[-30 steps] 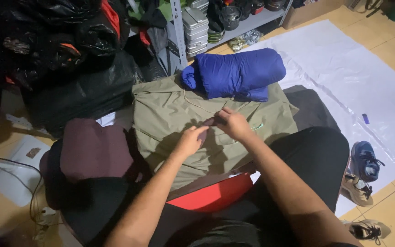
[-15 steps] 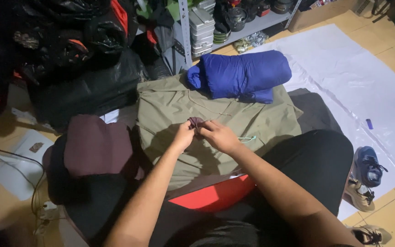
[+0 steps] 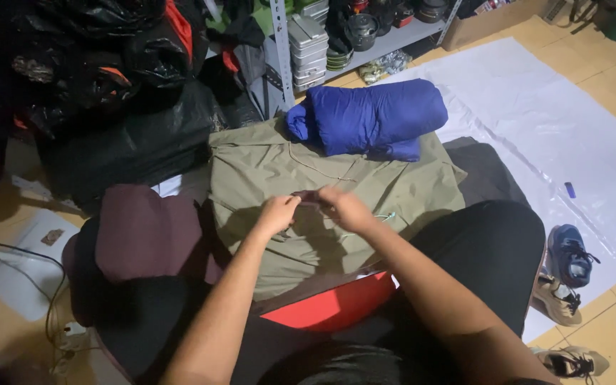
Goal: The person folds a maroon garment and secures it with a rubber band, then unfolds and refolds a blue sleeping bag on top of a green fabric surface. The person handles the items by hand without using any tools.
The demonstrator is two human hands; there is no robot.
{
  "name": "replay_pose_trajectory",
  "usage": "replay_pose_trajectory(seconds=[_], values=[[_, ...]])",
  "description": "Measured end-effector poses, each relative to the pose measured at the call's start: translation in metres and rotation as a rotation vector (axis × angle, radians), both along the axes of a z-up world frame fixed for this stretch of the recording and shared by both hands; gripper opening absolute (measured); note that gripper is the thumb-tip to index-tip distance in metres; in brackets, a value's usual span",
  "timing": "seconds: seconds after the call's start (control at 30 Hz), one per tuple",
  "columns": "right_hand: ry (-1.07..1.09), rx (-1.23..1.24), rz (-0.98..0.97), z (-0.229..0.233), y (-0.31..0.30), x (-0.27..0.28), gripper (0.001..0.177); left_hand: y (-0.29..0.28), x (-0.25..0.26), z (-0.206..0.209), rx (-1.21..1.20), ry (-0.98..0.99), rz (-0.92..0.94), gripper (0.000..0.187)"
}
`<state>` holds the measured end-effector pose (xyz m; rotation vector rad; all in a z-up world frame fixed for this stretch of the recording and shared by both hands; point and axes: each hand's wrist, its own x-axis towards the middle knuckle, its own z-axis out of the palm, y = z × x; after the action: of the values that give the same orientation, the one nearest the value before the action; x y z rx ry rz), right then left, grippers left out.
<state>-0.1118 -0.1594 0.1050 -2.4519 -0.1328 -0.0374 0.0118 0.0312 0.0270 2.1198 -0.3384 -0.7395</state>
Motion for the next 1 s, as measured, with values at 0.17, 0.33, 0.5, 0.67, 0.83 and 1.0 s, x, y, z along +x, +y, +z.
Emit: replay_pose_trajectory(seconds=[0.17, 0.33, 0.5, 0.67, 0.83, 1.0], values=[[0.075, 0.478, -0.183, -0.023, -0.016, 0.005, 0.038, 0.001, -0.022, 0.063, -0.045, -0.482, -0.092, 0.034], [0.176, 0.79, -0.337, -0.024, -0.023, 0.003, 0.046, -0.001, -0.034, 0.093, -0.147, -0.8, -0.128, 0.051], [0.3, 0.903, -0.338, -0.009, -0.027, 0.003, 0.032, -0.016, -0.061, 0.087, 0.015, -0.923, -0.467, 0.093], [0.348, 0.875, -0.162, 0.003, -0.017, -0.002, 0.043, -0.022, -0.059, 0.051, 0.12, -0.936, -0.435, 0.08], [0.38, 0.904, -0.125, 0.013, -0.019, -0.002, 0.039, -0.026, -0.051, 0.049, 0.13, -0.602, -0.409, 0.062], [0.373, 0.992, -0.194, 0.008, -0.023, 0.001, 0.037, -0.032, -0.046, 0.057, -0.046, -0.102, -0.212, 0.055]])
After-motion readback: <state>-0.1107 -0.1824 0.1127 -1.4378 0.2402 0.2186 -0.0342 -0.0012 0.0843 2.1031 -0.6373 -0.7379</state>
